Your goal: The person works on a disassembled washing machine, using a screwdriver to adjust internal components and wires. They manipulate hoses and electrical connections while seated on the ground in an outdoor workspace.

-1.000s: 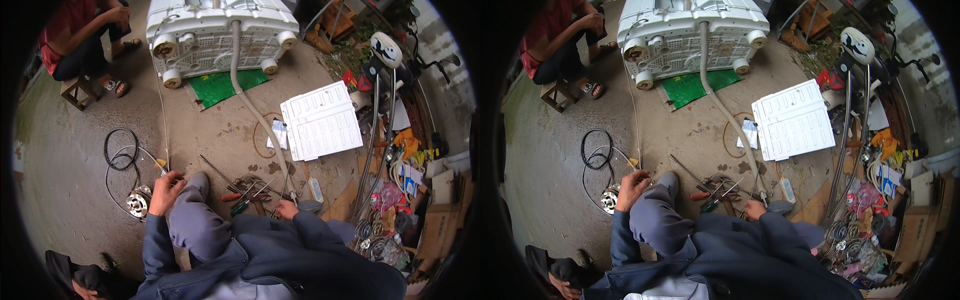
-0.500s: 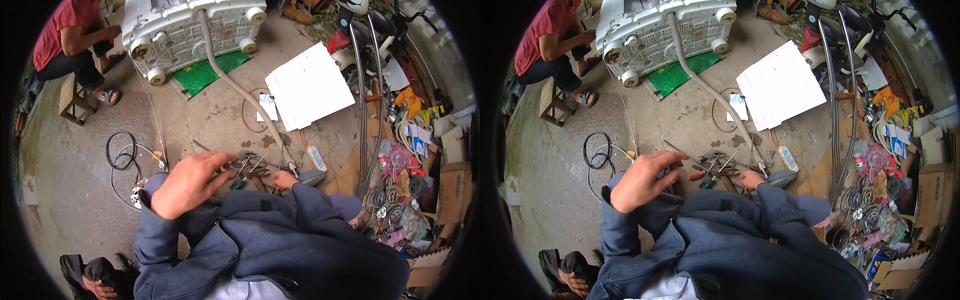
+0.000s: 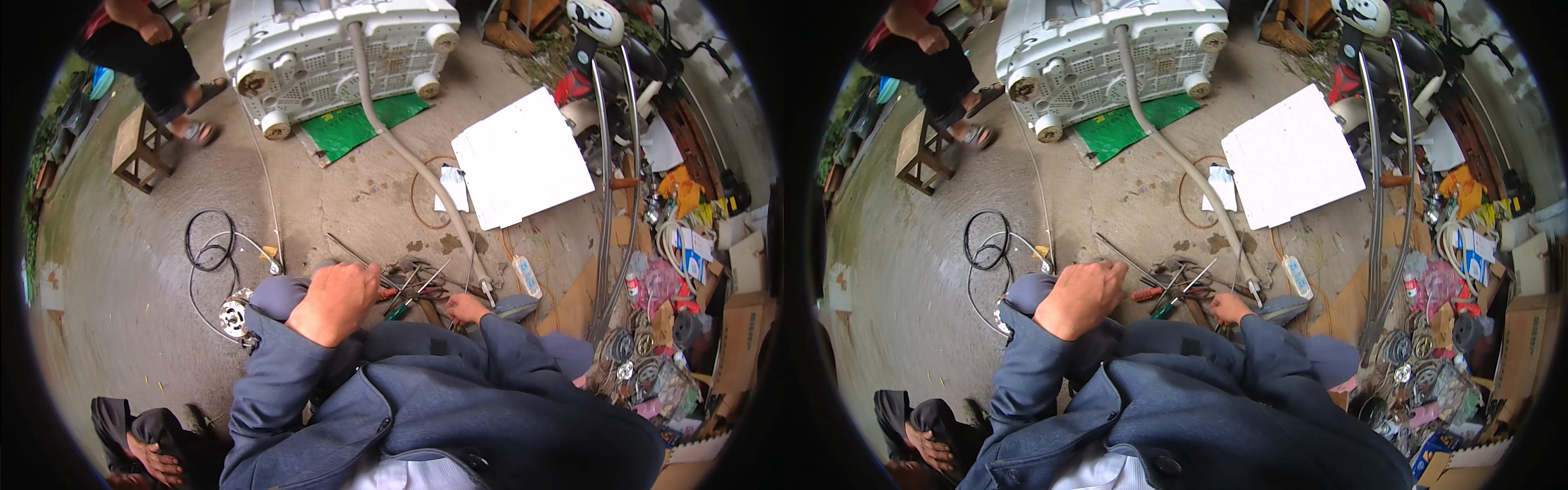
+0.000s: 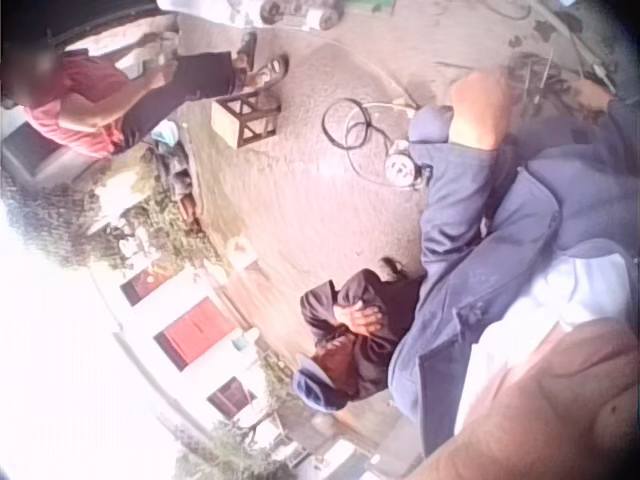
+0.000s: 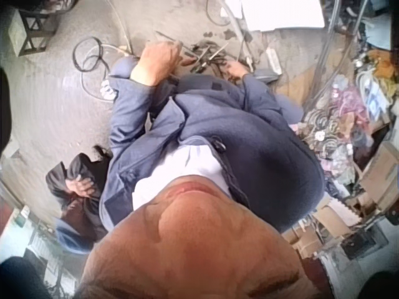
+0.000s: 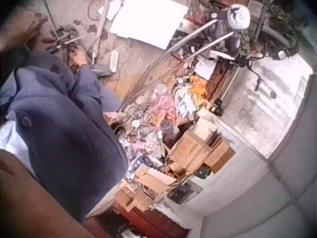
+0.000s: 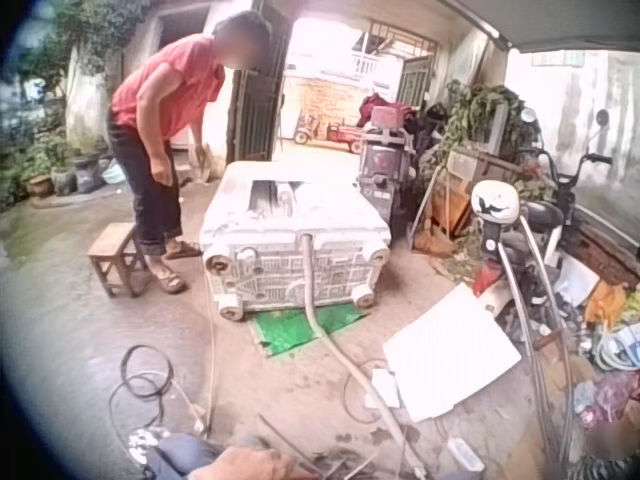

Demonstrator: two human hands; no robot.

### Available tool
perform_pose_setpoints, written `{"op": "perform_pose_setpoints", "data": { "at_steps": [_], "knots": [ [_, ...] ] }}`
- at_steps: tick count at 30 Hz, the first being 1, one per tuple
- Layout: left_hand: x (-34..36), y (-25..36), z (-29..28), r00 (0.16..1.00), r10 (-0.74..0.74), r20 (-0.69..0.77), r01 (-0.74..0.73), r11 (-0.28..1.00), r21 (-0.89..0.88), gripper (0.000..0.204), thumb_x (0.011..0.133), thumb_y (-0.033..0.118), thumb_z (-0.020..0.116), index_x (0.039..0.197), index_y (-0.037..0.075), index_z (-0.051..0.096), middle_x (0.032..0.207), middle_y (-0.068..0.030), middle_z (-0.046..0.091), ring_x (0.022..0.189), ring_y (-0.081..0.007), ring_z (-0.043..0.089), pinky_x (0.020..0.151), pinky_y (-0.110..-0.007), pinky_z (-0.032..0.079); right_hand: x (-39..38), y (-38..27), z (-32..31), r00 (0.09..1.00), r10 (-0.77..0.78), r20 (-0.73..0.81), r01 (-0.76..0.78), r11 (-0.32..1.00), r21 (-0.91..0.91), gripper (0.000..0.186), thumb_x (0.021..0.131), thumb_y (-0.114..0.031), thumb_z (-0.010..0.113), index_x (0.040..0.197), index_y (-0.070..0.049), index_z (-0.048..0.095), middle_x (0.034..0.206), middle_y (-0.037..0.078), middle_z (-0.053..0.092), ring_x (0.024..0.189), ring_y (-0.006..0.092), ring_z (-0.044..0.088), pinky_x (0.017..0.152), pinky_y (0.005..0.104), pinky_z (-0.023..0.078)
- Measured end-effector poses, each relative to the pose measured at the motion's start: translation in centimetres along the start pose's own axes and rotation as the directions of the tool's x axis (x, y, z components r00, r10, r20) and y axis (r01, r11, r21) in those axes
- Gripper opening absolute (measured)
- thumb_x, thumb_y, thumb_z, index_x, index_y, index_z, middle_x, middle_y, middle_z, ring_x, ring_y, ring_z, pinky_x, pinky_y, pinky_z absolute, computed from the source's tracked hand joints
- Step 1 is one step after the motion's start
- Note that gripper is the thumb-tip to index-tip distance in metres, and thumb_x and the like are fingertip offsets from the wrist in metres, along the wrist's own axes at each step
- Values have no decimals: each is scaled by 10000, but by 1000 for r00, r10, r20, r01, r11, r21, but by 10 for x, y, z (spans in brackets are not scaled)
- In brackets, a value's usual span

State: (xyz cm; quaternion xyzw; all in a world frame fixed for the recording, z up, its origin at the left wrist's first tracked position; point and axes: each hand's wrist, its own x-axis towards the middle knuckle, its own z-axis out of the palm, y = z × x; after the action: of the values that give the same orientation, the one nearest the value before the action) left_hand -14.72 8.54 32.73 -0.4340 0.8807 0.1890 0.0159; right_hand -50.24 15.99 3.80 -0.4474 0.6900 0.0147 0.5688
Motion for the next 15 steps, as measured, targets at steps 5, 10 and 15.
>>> {"op": "perform_pose_setpoints", "data": {
  "at_steps": [5,10,15],
  "knots": [
    [6,1,5,999,25,-42,-26,999,-35,224,931,222,655,994,23,574,850,-174,680,838,-378,702,707,-482,553,3,3,1,999,-23,25,23,1000,2,181,928,-133,660,1048,-1,689,804,98,738,667,181,725,549,318,565],
    [10,-2,13,998,8,-60,-12,998,-58,229,942,246,639,960,23,589,787,-166,666,795,-379,699,669,-481,550,9,10,1,998,26,56,-27,999,21,200,918,-135,655,1068,-8,690,799,91,728,663,181,718,555,330,569],
    [8,-3,19,994,40,-100,-43,999,-33,262,964,281,602,949,20,587,718,-174,646,714,-391,689,610,-495,534,10,14,1,996,22,84,-24,999,26,189,977,-141,633,1118,-21,669,834,73,717,669,160,695,579,329,577]
  ]
}}
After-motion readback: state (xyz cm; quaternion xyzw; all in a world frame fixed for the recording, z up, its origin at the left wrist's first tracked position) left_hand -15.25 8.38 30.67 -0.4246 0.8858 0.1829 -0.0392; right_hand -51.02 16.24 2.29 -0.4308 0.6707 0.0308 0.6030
